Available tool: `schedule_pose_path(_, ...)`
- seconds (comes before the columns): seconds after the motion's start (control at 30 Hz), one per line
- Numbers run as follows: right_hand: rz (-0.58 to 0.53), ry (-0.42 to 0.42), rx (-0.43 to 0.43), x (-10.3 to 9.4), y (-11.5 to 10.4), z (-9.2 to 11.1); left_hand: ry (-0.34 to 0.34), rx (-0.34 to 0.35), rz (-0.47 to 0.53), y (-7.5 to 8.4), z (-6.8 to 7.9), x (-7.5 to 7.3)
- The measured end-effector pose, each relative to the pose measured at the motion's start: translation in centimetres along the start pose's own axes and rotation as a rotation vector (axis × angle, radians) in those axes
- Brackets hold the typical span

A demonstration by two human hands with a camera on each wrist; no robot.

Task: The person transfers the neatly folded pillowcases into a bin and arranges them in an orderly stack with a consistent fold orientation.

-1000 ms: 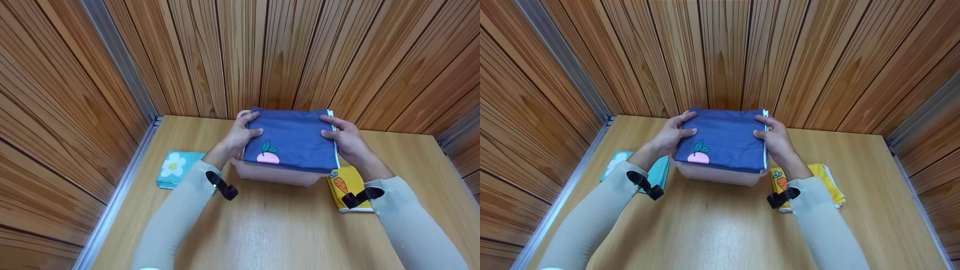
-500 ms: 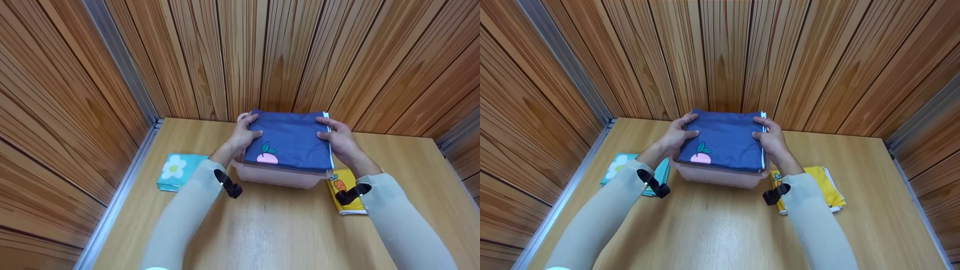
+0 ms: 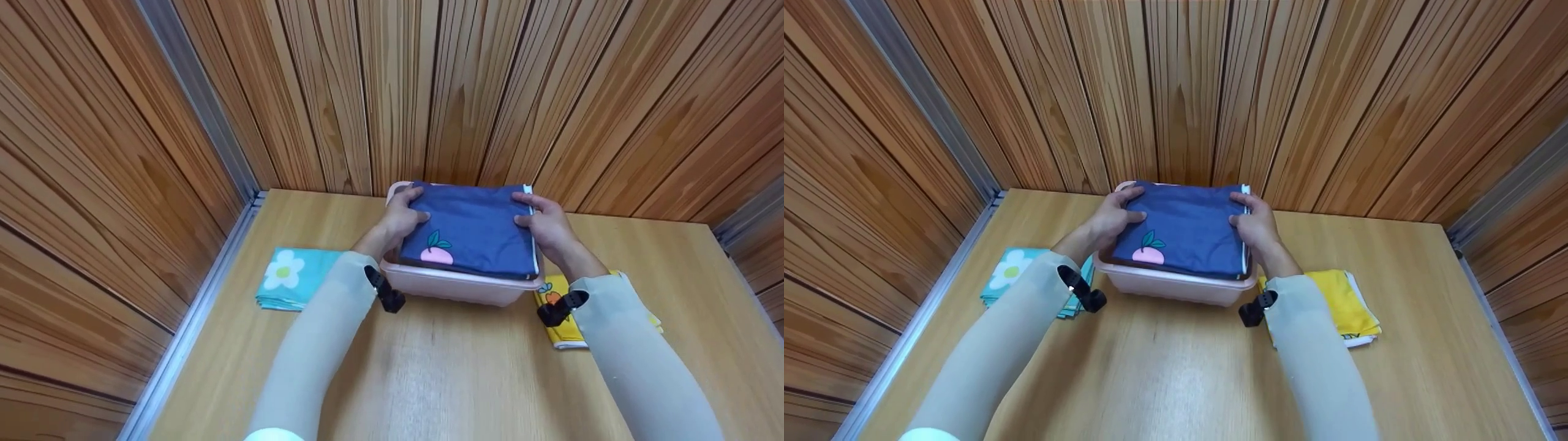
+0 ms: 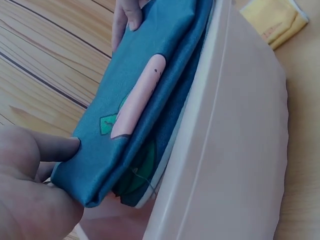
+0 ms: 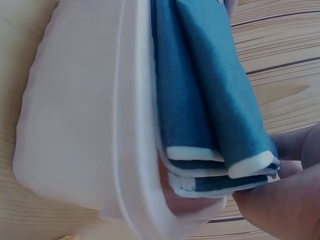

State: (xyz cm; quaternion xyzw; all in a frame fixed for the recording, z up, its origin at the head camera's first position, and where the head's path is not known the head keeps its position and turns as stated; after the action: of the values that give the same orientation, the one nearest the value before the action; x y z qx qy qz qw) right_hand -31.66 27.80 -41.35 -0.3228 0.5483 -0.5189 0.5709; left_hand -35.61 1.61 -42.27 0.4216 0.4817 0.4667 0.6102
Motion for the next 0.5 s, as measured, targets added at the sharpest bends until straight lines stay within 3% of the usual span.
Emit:
schedule_pose_path(0.27, 0.047, 0.032, -0.015, 0.69, 0.19, -0.5, 0.016, -0.002, -0.055, -0.06, -0.56, 0.25)
schedule_pose_path(0.5, 0.055, 0.031, -0.023, 0.82, 0.07, -0.58, 0.036, -0.06, -0.078, -0.46, -0.82, 0.43)
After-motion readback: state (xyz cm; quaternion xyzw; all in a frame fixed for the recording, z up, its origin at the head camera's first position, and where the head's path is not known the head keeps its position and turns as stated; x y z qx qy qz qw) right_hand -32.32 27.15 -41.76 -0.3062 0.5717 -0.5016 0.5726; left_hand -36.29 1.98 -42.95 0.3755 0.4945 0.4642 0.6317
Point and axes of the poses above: each hand's wrist, its own z-axis away from the middle knuckle, its own x-axis out of the palm, y = z × x, the point moved 5 cm from there along -z, towards the middle knuckle, and after that the axes turned 11 degrees about y, right-handed, at the moved point
